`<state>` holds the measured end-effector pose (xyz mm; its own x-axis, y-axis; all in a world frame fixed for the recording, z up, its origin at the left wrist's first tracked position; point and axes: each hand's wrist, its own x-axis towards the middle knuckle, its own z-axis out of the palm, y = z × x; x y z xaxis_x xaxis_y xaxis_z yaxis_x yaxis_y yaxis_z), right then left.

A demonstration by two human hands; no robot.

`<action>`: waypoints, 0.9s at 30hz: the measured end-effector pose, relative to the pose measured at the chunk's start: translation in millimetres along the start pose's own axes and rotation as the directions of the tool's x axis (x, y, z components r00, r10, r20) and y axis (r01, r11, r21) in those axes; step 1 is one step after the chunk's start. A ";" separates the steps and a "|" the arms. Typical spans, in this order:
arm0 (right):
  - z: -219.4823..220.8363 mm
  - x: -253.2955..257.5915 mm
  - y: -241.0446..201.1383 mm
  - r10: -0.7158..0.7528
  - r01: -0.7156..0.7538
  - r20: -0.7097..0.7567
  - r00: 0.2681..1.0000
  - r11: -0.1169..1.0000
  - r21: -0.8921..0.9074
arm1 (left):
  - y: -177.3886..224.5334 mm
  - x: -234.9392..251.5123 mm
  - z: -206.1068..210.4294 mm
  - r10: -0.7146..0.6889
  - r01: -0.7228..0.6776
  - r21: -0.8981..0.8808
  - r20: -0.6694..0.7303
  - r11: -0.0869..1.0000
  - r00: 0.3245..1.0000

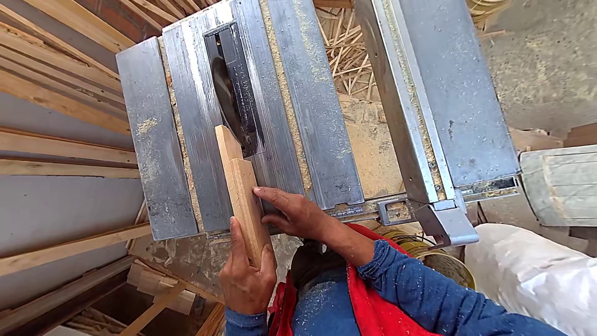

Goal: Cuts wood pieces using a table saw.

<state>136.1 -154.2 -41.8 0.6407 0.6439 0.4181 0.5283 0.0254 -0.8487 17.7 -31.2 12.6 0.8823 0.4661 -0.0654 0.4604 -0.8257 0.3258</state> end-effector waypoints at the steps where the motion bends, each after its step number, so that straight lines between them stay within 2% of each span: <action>1: -0.6 0.3 -0.5 0.015 -0.015 0.008 1.000 1.000 0.007 | -1.7 2.2 0.1 -0.021 0.021 -0.026 0.004 0.999 1.000; 3: -0.3 1.0 -3.9 0.086 -0.086 0.016 0.996 0.995 0.049 | -13.8 1.0 0.9 -0.074 0.076 -0.183 0.017 0.980 0.997; 4: 0.1 2.7 -6.2 0.148 -0.148 0.009 0.989 0.985 0.083 | -22.3 -1.4 0.9 -0.100 0.109 -0.344 0.045 0.932 0.994; 5: 1.3 4.7 -10.2 0.233 -0.231 0.003 0.973 0.964 0.131 | -31.8 -6.4 -0.7 -0.115 0.150 -0.554 0.096 0.819 0.989; 6: 3.8 6.2 -16.0 0.332 -0.328 0.010 0.943 0.927 0.180 | -42.1 -15.3 -3.9 -0.107 0.186 -0.741 0.153 0.645 0.982; 7: 7.0 7.5 -22.7 0.440 -0.438 0.043 0.897 0.870 0.228 | -52.8 -28.3 -8.5 -0.081 0.206 -0.856 0.191 0.474 0.978; 9: 16.1 12.0 -32.7 0.623 -0.641 0.181 0.761 0.679 0.357 | -71.0 -60.6 -20.7 -0.032 0.239 -0.942 0.238 0.235 0.971; 11: 28.1 16.7 -35.0 0.701 -0.743 0.296 0.649 0.502 0.442 | -85.5 -82.8 -19.9 0.016 0.261 -0.963 0.262 0.072 0.965; 13: 43.5 17.7 -42.4 0.751 -0.761 0.261 0.606 0.452 0.465 | -92.8 -85.8 -10.3 0.089 0.287 -0.958 0.284 -0.018 0.955; 14: 50.1 16.6 -47.4 0.791 -0.757 0.190 0.582 0.441 0.482 | -92.9 -81.4 -6.3 0.126 0.296 -0.955 0.293 -0.005 0.948; 15: 54.5 15.2 -50.3 0.825 -0.751 0.104 0.555 0.444 0.488 | -94.1 -73.2 -3.4 0.172 0.285 -0.955 0.296 0.084 0.940; 16: 57.1 12.8 -51.3 0.846 -0.756 0.019 0.533 0.466 0.460 | -99.0 -62.5 -2.3 0.239 0.231 -0.941 0.290 0.246 0.927; 18: 59.0 6.6 -54.1 0.859 -0.812 -0.143 0.492 0.512 0.281 | -124.5 -40.5 -4.6 0.369 -0.013 -0.803 0.260 0.596 0.893; 19: 58.7 4.9 -56.7 0.854 -0.851 -0.220 0.471 0.506 0.142 | -142.6 -30.6 -8.1 0.414 -0.144 -0.717 0.215 0.682 0.885; 22: 59.6 11.8 -72.6 0.831 -0.915 -0.385 0.401 0.340 -0.218 | -204.4 4.4 -27.3 0.451 -0.378 -0.520 0.016 0.766 0.892; 25: 71.7 30.6 -97.3 0.816 -0.905 -0.458 0.352 0.171 -0.390 | -256.5 55.2 -55.5 0.472 -0.466 -0.286 -0.052 0.837 0.880; 27: 83.1 42.2 -113.1 0.800 -0.878 -0.482 0.358 0.113 -0.465 | -276.1 87.7 -71.7 0.495 -0.495 -0.187 -0.051 0.848 0.867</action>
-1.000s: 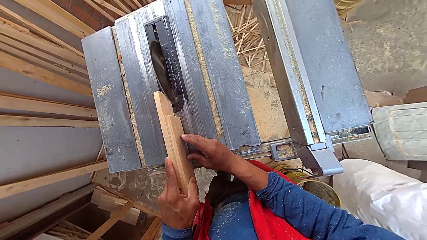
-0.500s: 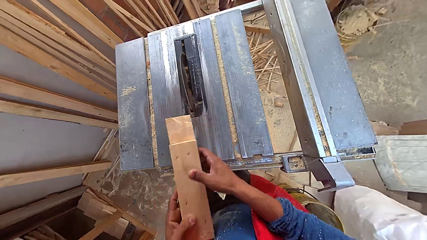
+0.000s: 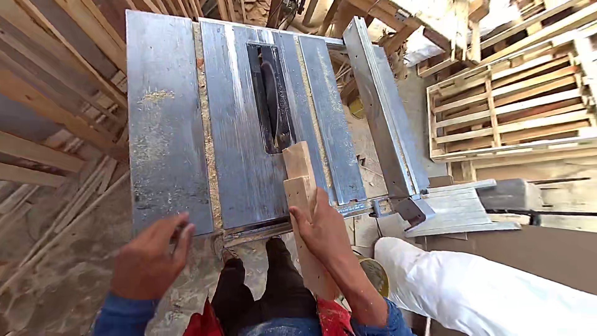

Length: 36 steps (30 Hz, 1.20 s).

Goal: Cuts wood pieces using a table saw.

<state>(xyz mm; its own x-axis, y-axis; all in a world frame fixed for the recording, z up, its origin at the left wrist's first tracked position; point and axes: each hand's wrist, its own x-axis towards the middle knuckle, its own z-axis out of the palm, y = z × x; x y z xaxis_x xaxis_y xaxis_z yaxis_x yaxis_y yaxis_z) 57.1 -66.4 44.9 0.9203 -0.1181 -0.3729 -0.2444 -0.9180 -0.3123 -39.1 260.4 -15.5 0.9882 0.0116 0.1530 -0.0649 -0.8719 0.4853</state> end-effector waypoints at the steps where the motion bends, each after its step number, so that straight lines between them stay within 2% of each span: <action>1: -0.2 -3.3 -7.1 -0.001 0.001 -0.009 1.000 0.999 -0.044 | -11.1 10.5 -5.4 0.010 -0.010 0.021 0.002 1.000 1.000; 4: 1.4 -2.8 -23.0 0.009 -0.013 -0.030 1.000 0.990 -0.140 | -29.5 37.3 -2.4 0.041 -0.041 0.011 -0.031 0.999 0.999; 8: 7.5 2.0 -33.9 -0.012 -0.003 -0.067 0.998 0.976 -0.219 | -38.3 48.5 16.6 0.041 -0.041 -0.003 -0.138 0.999 0.990; 15: 7.9 9.3 -44.1 -0.044 0.020 -0.104 0.994 0.975 -0.223 | -46.8 46.0 22.6 0.044 -0.049 -0.028 -0.147 0.998 0.988; 36: 6.5 15.9 -47.5 -0.038 0.016 -0.085 0.996 0.967 -0.254 | -47.6 46.6 21.8 0.034 -0.047 -0.082 -0.146 0.996 0.989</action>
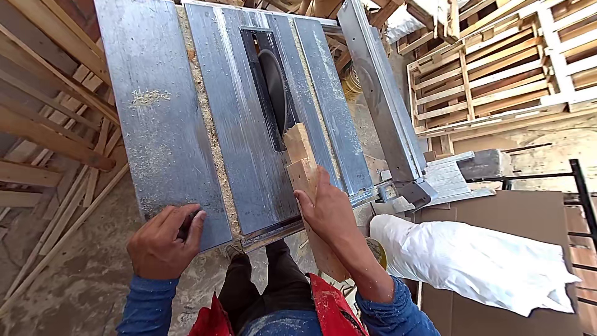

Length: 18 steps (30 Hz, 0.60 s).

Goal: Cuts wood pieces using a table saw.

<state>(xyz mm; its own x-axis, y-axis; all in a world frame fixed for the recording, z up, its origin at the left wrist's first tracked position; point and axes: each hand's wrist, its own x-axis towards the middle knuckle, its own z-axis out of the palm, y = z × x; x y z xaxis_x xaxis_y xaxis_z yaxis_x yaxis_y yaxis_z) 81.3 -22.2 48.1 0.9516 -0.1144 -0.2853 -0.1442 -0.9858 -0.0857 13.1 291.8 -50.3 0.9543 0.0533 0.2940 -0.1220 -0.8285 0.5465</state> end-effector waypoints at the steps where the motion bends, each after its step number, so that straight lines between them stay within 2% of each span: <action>1: -0.1 0.4 -0.6 -0.002 0.002 -0.003 1.000 1.000 0.005 | -0.4 -0.1 0.1 0.001 -0.001 -0.004 -0.001 1.000 1.000; 18: 0.0 -0.5 -7.1 0.006 -0.006 -0.014 1.000 1.000 -0.007 | -0.5 -0.7 -0.5 -0.013 0.013 -0.021 -0.001 1.000 1.000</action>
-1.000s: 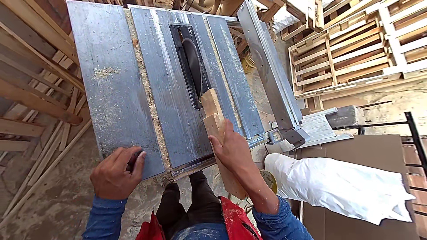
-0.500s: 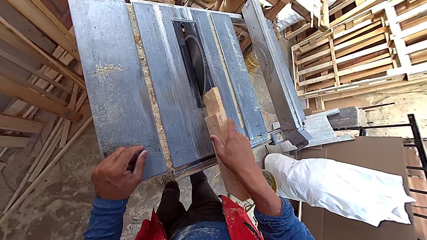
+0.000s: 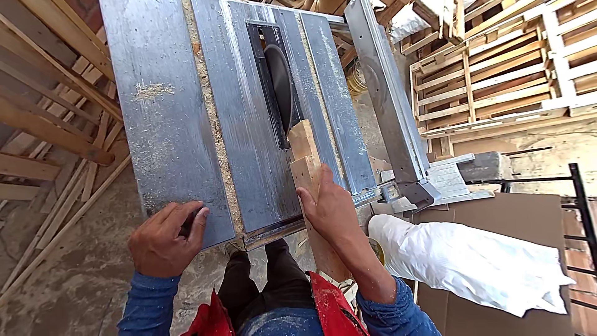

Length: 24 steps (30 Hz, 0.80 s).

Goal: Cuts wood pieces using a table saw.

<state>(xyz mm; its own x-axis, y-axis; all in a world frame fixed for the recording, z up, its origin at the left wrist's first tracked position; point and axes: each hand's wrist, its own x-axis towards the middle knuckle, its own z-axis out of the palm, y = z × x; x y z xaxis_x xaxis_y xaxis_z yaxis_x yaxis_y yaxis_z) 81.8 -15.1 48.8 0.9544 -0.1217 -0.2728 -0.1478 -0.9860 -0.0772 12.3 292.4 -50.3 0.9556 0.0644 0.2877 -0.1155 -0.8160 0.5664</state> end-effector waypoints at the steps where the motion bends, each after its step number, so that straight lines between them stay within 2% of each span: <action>1: -0.4 0.0 -0.4 0.001 -0.001 0.001 1.000 1.000 -0.003 | -0.2 -0.1 0.1 0.002 -0.002 -0.004 0.000 1.000 1.000; 24: -5.7 2.3 -7.4 -0.004 0.004 -0.003 1.000 1.000 0.008 | 1.0 0.7 -1.7 -0.001 0.000 -0.045 -0.013 0.999 1.000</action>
<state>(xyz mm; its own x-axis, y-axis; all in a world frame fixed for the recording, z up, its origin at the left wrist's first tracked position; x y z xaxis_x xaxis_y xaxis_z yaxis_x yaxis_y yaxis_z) 86.5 -8.7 54.2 0.9557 -0.1183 -0.2695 -0.1461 -0.9855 -0.0857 12.4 292.7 -48.3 0.9521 0.0725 0.2970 -0.1274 -0.7890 0.6011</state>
